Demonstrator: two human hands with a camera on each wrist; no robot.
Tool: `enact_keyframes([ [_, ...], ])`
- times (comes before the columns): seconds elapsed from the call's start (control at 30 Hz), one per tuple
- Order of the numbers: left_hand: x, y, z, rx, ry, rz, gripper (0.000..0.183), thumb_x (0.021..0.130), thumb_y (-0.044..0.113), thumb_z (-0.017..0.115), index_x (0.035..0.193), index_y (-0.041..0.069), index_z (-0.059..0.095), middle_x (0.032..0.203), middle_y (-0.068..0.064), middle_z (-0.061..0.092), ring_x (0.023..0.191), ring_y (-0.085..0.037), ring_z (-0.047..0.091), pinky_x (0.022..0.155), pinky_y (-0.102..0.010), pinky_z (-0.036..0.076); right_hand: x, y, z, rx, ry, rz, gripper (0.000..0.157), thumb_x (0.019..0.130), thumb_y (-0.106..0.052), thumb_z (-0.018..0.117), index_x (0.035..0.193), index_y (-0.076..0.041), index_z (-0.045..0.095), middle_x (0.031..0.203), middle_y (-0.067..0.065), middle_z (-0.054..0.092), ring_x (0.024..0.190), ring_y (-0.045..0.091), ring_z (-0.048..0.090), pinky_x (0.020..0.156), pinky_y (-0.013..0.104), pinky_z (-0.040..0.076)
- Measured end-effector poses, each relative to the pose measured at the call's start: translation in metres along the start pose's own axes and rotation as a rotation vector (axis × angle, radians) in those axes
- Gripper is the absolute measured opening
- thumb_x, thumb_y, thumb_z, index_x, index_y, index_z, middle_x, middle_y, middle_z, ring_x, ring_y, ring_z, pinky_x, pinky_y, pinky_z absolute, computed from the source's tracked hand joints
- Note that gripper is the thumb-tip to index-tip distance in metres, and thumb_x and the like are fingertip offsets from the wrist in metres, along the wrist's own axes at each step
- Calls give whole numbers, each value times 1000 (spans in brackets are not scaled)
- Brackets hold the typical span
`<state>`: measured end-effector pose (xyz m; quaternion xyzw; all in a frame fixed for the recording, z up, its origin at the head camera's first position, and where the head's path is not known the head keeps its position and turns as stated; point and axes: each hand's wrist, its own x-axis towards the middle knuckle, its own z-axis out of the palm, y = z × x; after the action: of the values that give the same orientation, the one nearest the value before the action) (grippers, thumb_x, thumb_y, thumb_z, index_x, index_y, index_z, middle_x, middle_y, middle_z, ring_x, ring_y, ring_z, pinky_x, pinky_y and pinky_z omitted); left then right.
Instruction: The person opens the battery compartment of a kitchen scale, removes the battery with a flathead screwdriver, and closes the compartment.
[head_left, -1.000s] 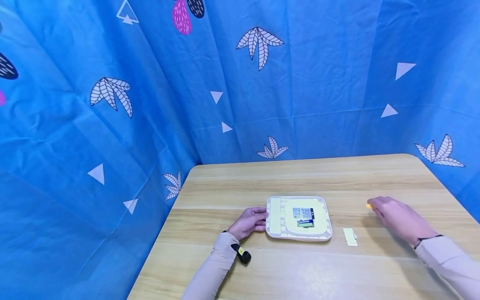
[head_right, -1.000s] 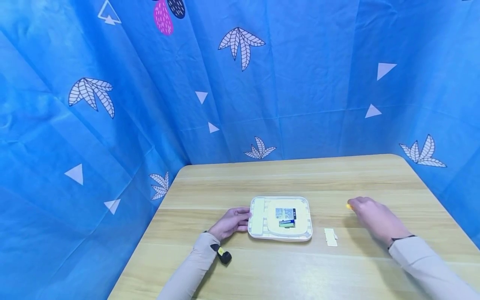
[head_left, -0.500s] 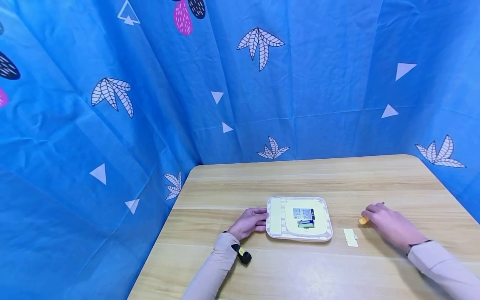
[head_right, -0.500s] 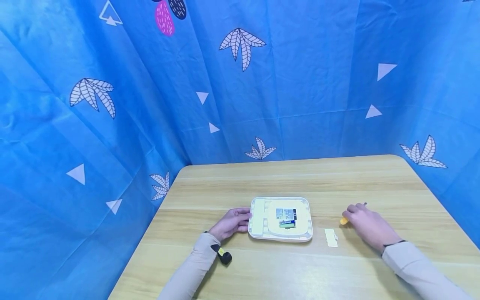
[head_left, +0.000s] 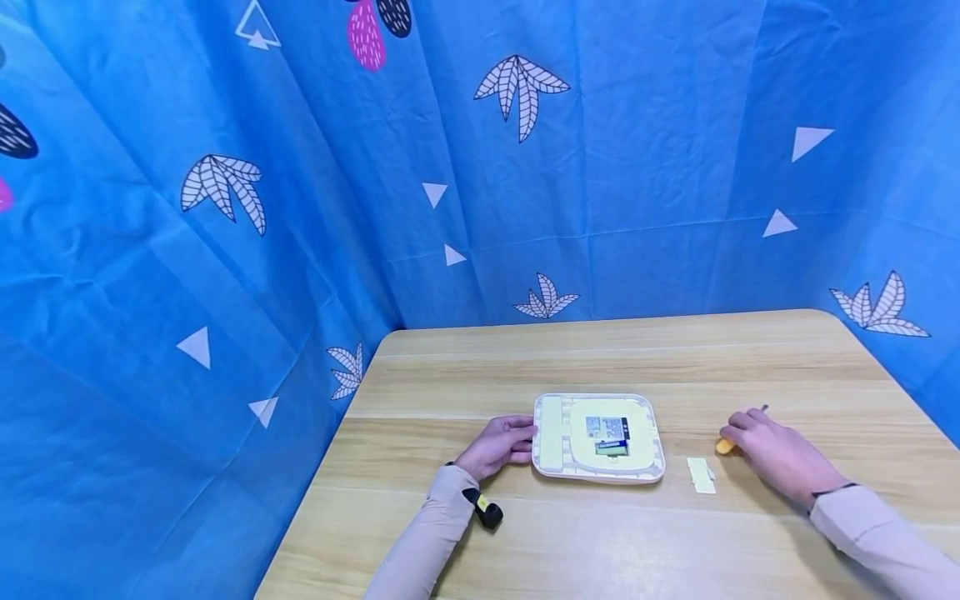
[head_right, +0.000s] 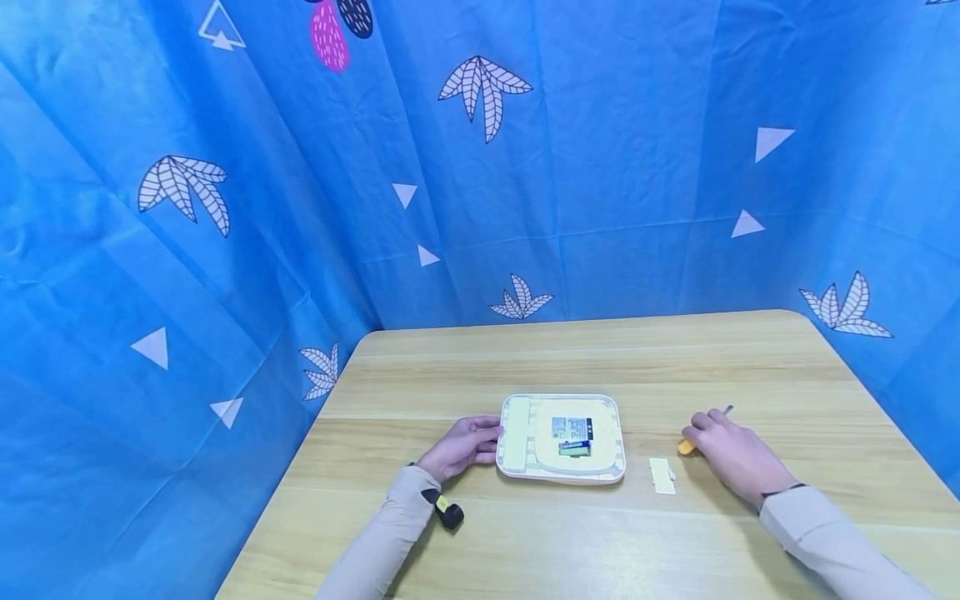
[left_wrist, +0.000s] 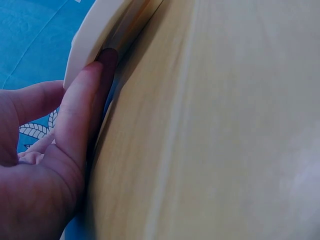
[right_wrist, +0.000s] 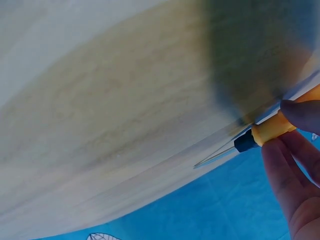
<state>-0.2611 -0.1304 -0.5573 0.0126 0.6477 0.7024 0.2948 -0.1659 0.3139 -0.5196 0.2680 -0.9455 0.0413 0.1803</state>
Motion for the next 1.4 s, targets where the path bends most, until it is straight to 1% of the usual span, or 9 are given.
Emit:
enact_keyframes([
  [0.2, 0, 0, 0, -2, 2, -6, 45, 102, 8, 62, 143, -8, 52, 97, -4, 76, 75, -9, 74, 71, -20, 66, -1, -1, 2, -2, -1, 0, 24, 80, 6, 72, 98, -7, 74, 100, 11, 69, 95, 31, 65, 76, 50, 65],
  [0.47, 0, 0, 0, -1, -11, 3, 45, 102, 8, 61, 143, -8, 52, 96, -3, 77, 75, -9, 74, 71, -20, 66, -2, -3, 2, 21, 4, 19, 28, 79, 9, 71, 104, -4, 73, 102, 11, 70, 97, 32, 65, 80, 51, 64],
  [0.6, 0, 0, 0, -2, -17, 4, 45, 102, 8, 61, 143, -9, 52, 95, -2, 76, 75, -9, 74, 71, -20, 66, -2, -4, 0, 44, -31, 53, 30, 80, 10, 72, 108, -1, 73, 106, 14, 71, 101, 35, 67, 84, 54, 64],
  [0.73, 1, -1, 0, -7, -14, 2, 44, 102, 8, 61, 143, -9, 52, 94, -2, 76, 75, -9, 74, 70, -19, 65, -1, -5, -4, 80, -72, 109, 33, 80, 7, 76, 112, 2, 72, 110, 19, 71, 105, 41, 68, 89, 59, 62],
  [0.8, 1, -1, -1, -6, -13, 4, 44, 103, 8, 61, 143, -9, 52, 94, -2, 76, 75, -9, 74, 69, -19, 65, 1, -6, -5, 103, -62, 130, 34, 79, 5, 79, 112, 2, 72, 110, 20, 72, 105, 42, 68, 89, 60, 61],
  [0.9, 1, -1, -1, -8, -10, 2, 44, 103, 8, 61, 142, -9, 52, 94, -2, 76, 75, -9, 75, 69, -19, 65, 4, -8, -7, 118, -12, 131, 34, 76, 3, 81, 109, 1, 74, 106, 18, 73, 101, 41, 70, 86, 59, 62],
  [1.0, 1, -1, -1, -10, -7, 0, 44, 102, 7, 61, 142, -9, 52, 94, -2, 76, 75, -9, 74, 69, -19, 65, 8, -10, -9, 149, 25, 144, 32, 77, 1, 82, 108, -1, 75, 106, 17, 74, 101, 40, 71, 85, 59, 62],
  [1.17, 2, -2, -1, -13, -9, 5, 45, 102, 8, 61, 143, -9, 52, 95, -2, 77, 75, -9, 75, 70, -19, 66, 17, -17, -14, 263, 36, 189, 28, 82, -1, 80, 109, -1, 76, 107, 17, 77, 100, 39, 73, 86, 58, 62],
  [1.4, 2, -2, -1, -5, -8, 4, 45, 102, 8, 62, 143, -8, 52, 94, -2, 76, 75, -9, 74, 69, -19, 65, 31, -32, -19, 413, -21, 281, 22, 91, -8, 75, 113, -2, 76, 107, 10, 77, 92, 24, 72, 79, 45, 65],
])
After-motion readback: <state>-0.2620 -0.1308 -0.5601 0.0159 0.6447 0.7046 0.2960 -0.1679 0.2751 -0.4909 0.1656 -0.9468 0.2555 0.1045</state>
